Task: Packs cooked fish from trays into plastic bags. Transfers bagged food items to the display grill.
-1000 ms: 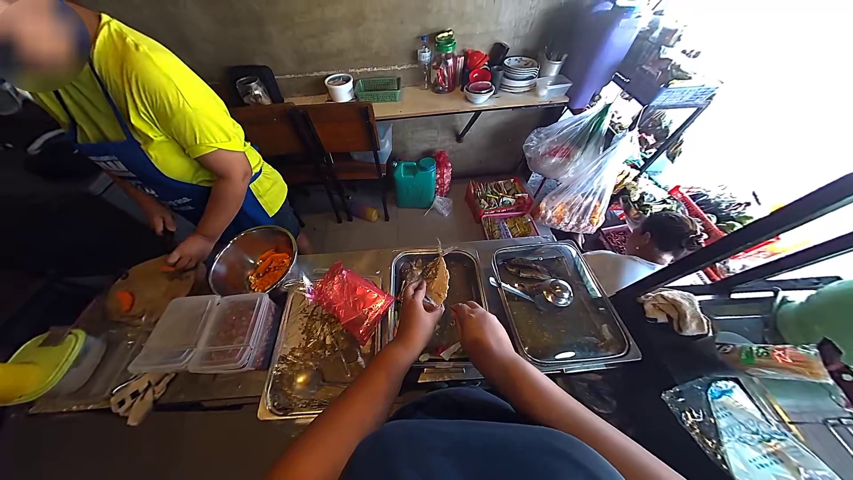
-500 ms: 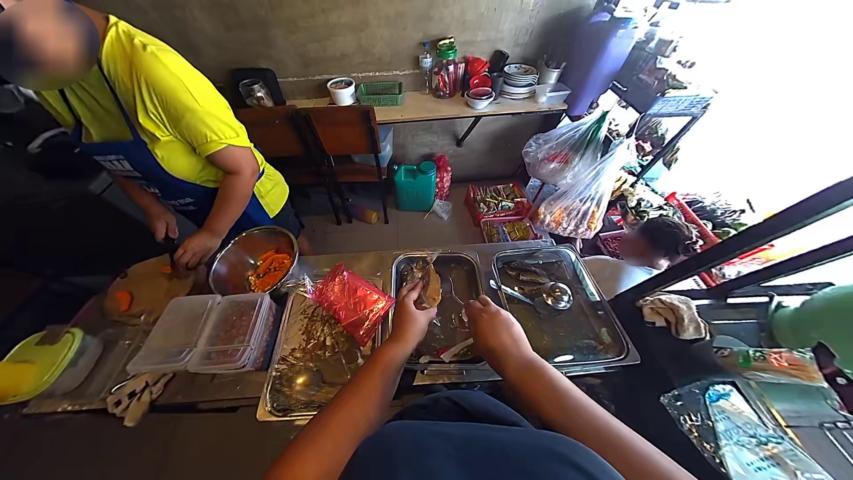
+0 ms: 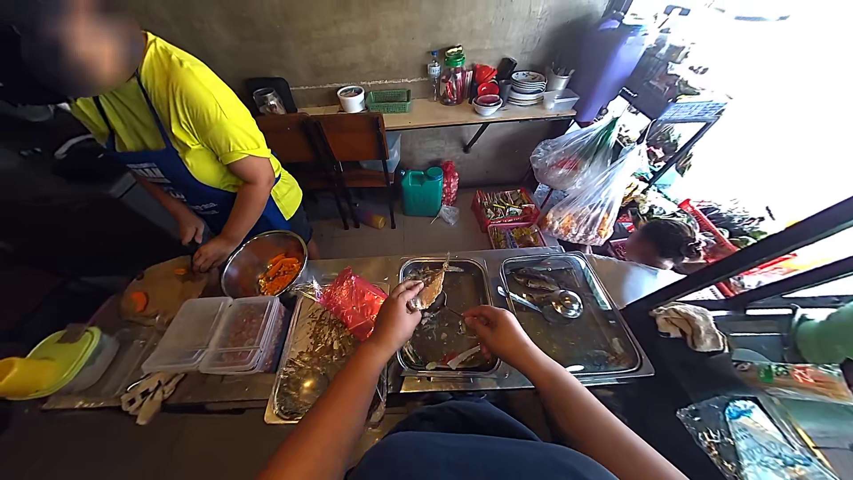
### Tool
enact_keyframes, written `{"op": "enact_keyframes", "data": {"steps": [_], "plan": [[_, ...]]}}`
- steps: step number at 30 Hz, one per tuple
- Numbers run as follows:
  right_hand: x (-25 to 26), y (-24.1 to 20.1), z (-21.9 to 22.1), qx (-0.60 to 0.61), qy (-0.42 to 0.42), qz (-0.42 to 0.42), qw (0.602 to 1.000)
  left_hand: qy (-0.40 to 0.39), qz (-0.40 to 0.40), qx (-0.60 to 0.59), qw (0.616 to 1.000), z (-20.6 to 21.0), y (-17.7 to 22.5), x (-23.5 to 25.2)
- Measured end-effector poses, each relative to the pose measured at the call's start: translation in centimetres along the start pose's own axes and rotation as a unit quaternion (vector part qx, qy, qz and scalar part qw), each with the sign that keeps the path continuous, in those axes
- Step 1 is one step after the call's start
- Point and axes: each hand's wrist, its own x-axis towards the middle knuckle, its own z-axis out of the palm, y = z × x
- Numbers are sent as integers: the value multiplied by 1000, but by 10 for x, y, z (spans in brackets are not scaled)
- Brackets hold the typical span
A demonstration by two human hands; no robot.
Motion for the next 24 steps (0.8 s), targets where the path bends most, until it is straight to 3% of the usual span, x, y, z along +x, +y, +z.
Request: {"op": "enact_keyframes", "data": {"steps": [6,13,24], "plan": [[12,1,32,102,-89,-12,991,-51,53,141,987,-40,-20,-17],[37,32,71,61,-120,4,991,-63,4,180,982,-4,-86,-21],[47,10,81,-22,-109,22,994,-63,-95,229,967,18,-66,-38]]}}
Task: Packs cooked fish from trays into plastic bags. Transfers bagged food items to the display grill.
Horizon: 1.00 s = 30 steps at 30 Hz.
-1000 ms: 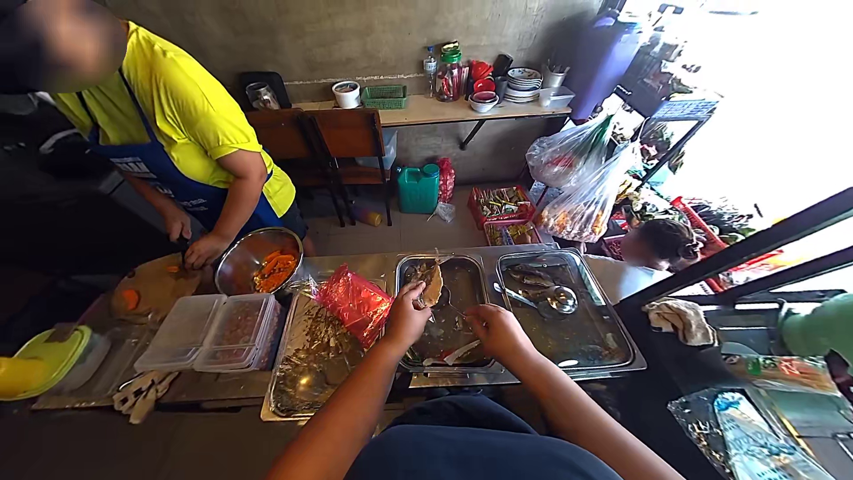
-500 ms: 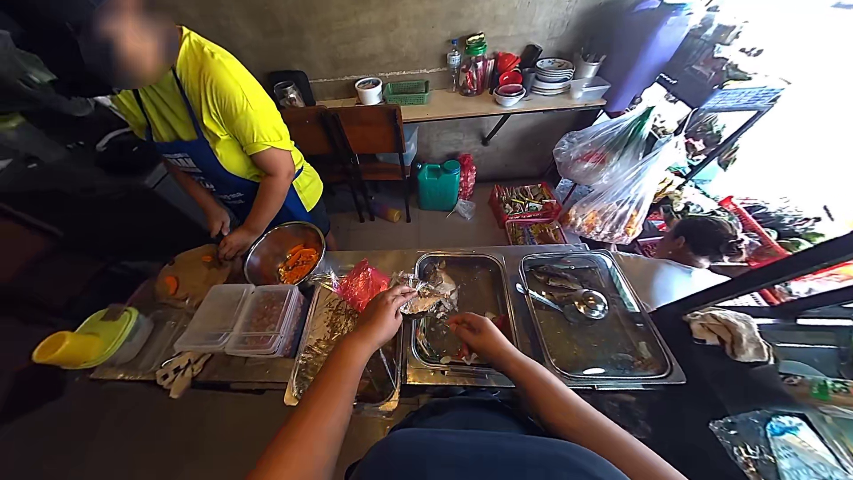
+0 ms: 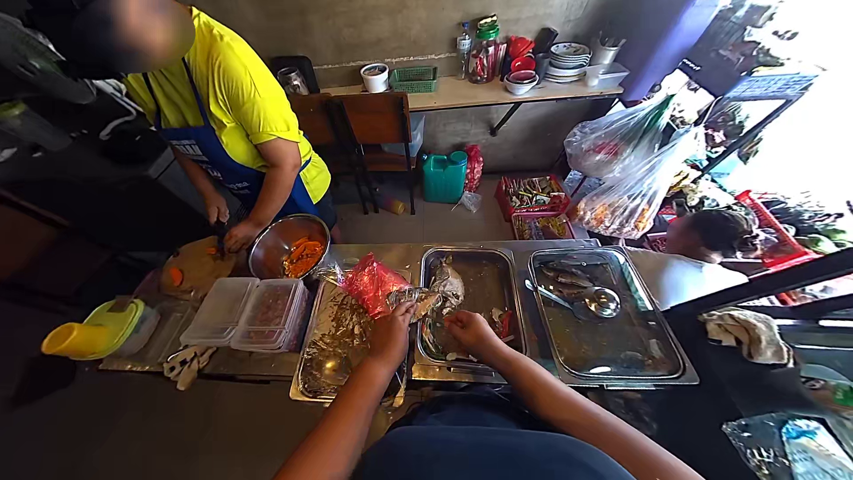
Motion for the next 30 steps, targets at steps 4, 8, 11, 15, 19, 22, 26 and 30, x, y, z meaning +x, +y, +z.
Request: {"op": "enact_keyframes", "data": {"steps": [4,8,11,15,19,22,26,30], "plan": [[-4,-23,10,-96,20,-4,995,4,-54,-89,995,-2,6,2],[-6,-30,19,-137,11,-22,990,68,-89,-183,977,3,-2,4],[-4,-29,18,-145,4,-35,989,89,-118,-162,976,3,-10,3],[1,-22,20,-133,-20,-41,990,94,-126,-95,983,11,-22,-2],[12,-13,24,-98,-42,-35,994,76,-134,-90,984,16,-27,-6],[15,-14,26,-77,-51,-27,995,50,-142,-108,983,13,-25,-7],[14,-23,32,-87,-54,-37,994,38,-147,-150,977,9,-24,-6],[12,-22,40,-122,-38,-87,988,59,-141,-206,967,10,-26,-6]]}}
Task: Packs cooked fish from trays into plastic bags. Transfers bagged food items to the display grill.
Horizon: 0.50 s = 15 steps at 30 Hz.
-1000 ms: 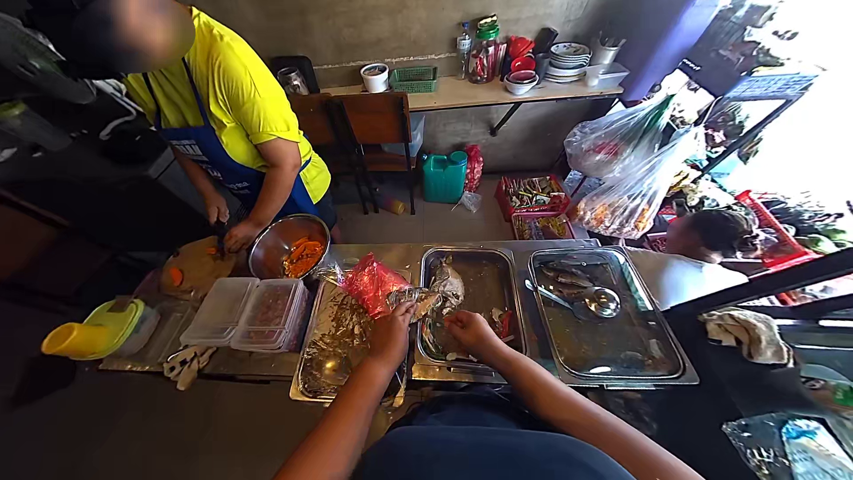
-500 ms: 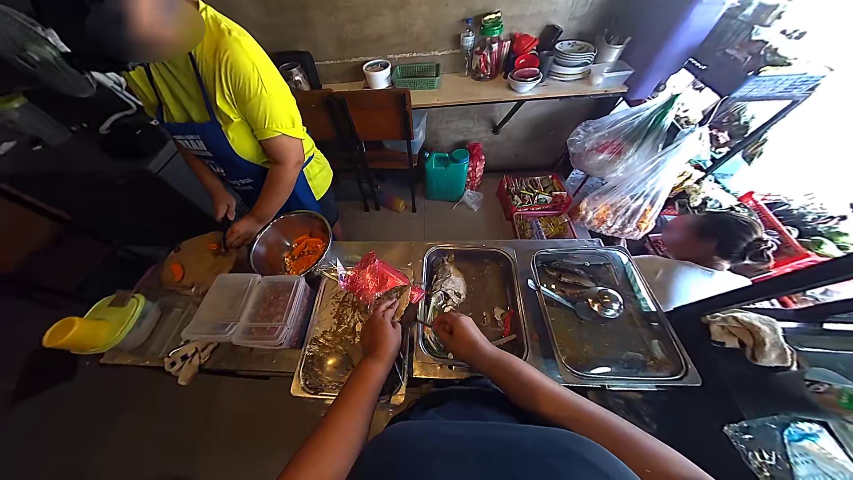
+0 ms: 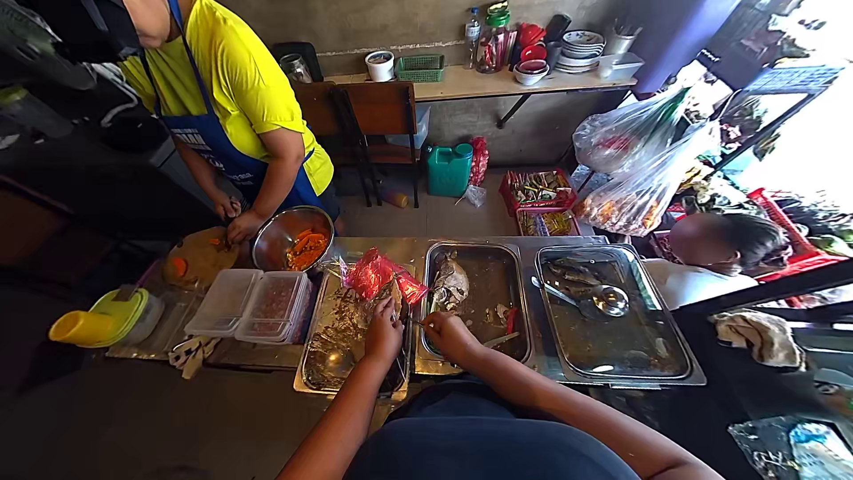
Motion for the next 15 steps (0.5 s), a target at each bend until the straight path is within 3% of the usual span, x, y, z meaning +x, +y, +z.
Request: {"op": "enact_keyframes", "data": {"steps": [6,10,15], "plan": [[-16,15,-5,-4,84,-43,996,17,97,-92,991,1,-1,8],[-33,40,-18,-10,154,-69,986,22,188,-29,981,-6,7,12],[-36,56,-19,0,133,-28,991,-28,136,56,989,-8,19,14]]}}
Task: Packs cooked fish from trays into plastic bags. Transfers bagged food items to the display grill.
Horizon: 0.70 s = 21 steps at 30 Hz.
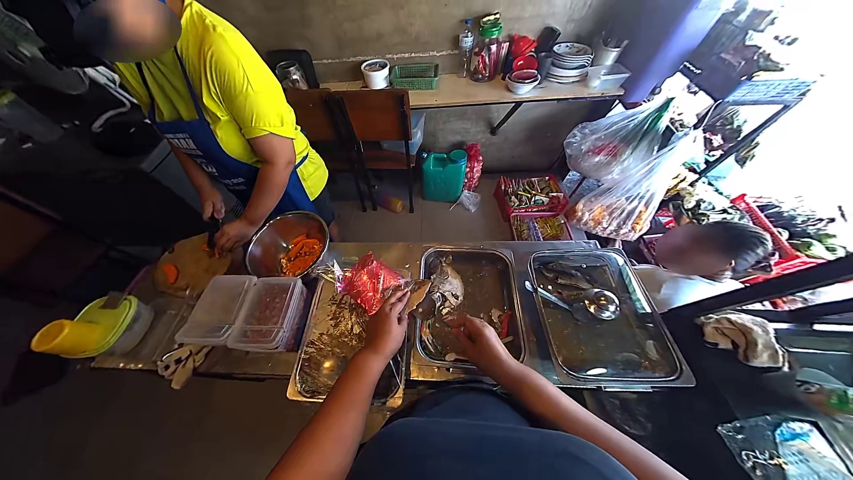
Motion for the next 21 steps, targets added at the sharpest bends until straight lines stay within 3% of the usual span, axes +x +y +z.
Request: {"op": "enact_keyframes", "data": {"steps": [4,9,12,15,19,21], "plan": [[3,-3,4,12,-41,14,999,-43,-51,-20,998,3,2,6],[6,-9,5,115,-71,67,988,-15,-57,-52,997,8,14,-4],[8,-9,10,172,-84,95,977,64,-43,-15,997,18,11,-18],[10,-9,12,179,-88,100,975,159,-90,-37,982,26,-3,-33],[11,-12,11,162,-89,89,979,21,-196,7,980,20,-12,-41],[12,-15,11,128,-94,74,985,-6,-211,24,977,18,-9,-41]]}}
